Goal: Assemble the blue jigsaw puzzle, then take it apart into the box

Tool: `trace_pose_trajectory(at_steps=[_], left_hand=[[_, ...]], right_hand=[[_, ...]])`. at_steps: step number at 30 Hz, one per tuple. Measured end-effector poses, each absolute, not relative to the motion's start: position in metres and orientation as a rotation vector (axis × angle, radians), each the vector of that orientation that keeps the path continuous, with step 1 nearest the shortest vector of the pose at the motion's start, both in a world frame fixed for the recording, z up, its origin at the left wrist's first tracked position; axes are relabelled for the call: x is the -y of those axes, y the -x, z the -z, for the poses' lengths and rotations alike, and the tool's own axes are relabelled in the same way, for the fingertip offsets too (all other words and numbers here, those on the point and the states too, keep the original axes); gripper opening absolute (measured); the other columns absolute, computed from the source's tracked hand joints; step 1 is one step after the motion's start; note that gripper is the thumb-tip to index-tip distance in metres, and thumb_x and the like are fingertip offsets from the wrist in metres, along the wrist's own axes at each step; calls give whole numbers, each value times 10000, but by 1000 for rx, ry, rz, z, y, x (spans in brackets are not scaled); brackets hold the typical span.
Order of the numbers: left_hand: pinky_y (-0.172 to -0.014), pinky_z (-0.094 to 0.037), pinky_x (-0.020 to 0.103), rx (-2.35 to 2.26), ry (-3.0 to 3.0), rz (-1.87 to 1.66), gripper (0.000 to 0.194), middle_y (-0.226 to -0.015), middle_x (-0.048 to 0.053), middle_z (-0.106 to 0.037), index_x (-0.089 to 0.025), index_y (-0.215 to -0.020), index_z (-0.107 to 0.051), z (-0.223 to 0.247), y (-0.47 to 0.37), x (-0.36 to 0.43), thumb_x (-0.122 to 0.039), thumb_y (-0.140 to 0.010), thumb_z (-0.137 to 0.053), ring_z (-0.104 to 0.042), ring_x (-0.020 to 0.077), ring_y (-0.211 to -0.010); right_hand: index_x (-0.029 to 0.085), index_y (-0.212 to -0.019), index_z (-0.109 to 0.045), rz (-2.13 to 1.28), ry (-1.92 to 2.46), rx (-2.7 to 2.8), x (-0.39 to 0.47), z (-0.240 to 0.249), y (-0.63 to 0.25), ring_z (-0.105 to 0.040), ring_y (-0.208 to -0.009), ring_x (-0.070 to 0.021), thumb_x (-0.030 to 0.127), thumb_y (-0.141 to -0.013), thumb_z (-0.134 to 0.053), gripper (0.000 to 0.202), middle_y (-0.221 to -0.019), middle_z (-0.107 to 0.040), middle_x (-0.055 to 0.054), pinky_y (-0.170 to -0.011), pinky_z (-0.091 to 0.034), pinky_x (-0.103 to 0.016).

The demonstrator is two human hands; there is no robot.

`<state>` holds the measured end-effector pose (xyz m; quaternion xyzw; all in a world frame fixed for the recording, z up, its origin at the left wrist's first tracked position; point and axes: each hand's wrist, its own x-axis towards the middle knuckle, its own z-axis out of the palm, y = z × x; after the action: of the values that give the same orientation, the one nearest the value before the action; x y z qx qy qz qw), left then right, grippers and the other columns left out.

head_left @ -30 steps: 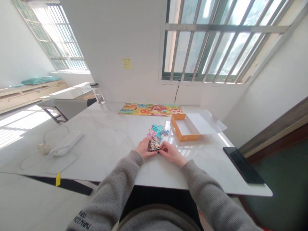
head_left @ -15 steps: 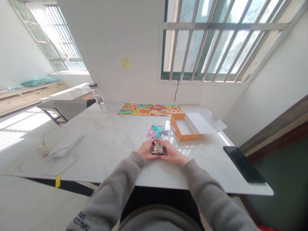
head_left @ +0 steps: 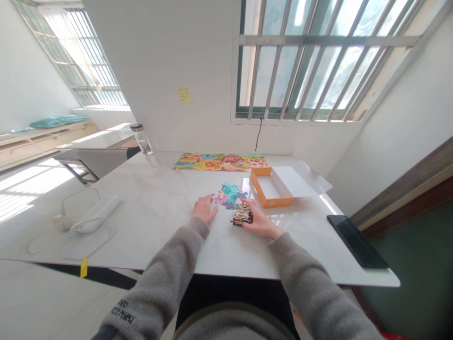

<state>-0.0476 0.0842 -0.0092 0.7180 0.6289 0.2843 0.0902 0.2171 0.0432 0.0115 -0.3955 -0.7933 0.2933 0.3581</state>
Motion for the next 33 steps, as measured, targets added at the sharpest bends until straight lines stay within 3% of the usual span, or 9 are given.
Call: trace_pose_trajectory(at_steps=[5,10,18,22,29,33], left_hand=[[-976,-406,419,-2007,-2046,-674,501,-1113,88,-700,-219,-1307,-531,0,38,-100,-437,-861,-596,-548,294,-1117],[-985,-388,483,-2138,-2108,-468,626,-1247,155,-635,-209,-1309,-521,-8,25,-110,-610,-832,-585,-512,354,-1189],[-980,-401,513,-2150,-2093,-289,536,-1287,200,-570,-191,-1255,-556,-12,9,-114,-566,-872,-537,-485,368,-1221],[-958,-409,520,-2164,-2154,-400,516,-1228,232,-561,-159,-1135,-612,-8,14,-107,-591,-868,-524,-477,396,-1197],[-978,-409,478,-2084,-2000,-613,490,-1182,179,-588,-171,-1072,-556,1,14,-109,-532,-761,-674,-511,359,-1187],[-839,-482,368,-1845,-1768,-875,393,-939,62,-662,-196,-1072,-478,12,16,-119,-354,-786,-697,-646,227,-876]], right_hand=[[247,-1414,-404,-841,1015,1911,-50,-14,-208,-497,-1276,-289,179,-710,-696,765,-1328,-492,-112,-1136,-366,-498],[251,-1411,-386,-1030,1034,1733,-54,-17,-205,-499,-1295,-271,228,-753,-669,717,-1376,-496,-101,-1123,-395,-474],[250,-1408,-405,-1045,1018,1716,-52,-17,-205,-492,-1299,-277,282,-755,-692,715,-1402,-487,-100,-1135,-372,-499],[246,-1404,-407,-1122,1003,1614,-55,-16,-204,-547,-1236,-265,292,-753,-704,717,-1356,-534,-97,-1115,-404,-489],[260,-1407,-400,-1277,955,1446,-65,-11,-196,-595,-1177,-250,302,-742,-735,746,-1300,-581,-91,-1075,-452,-459],[256,-1416,-392,-1274,937,1480,-63,-12,-196,-583,-1202,-255,314,-749,-736,753,-1345,-556,-99,-1083,-443,-462]])
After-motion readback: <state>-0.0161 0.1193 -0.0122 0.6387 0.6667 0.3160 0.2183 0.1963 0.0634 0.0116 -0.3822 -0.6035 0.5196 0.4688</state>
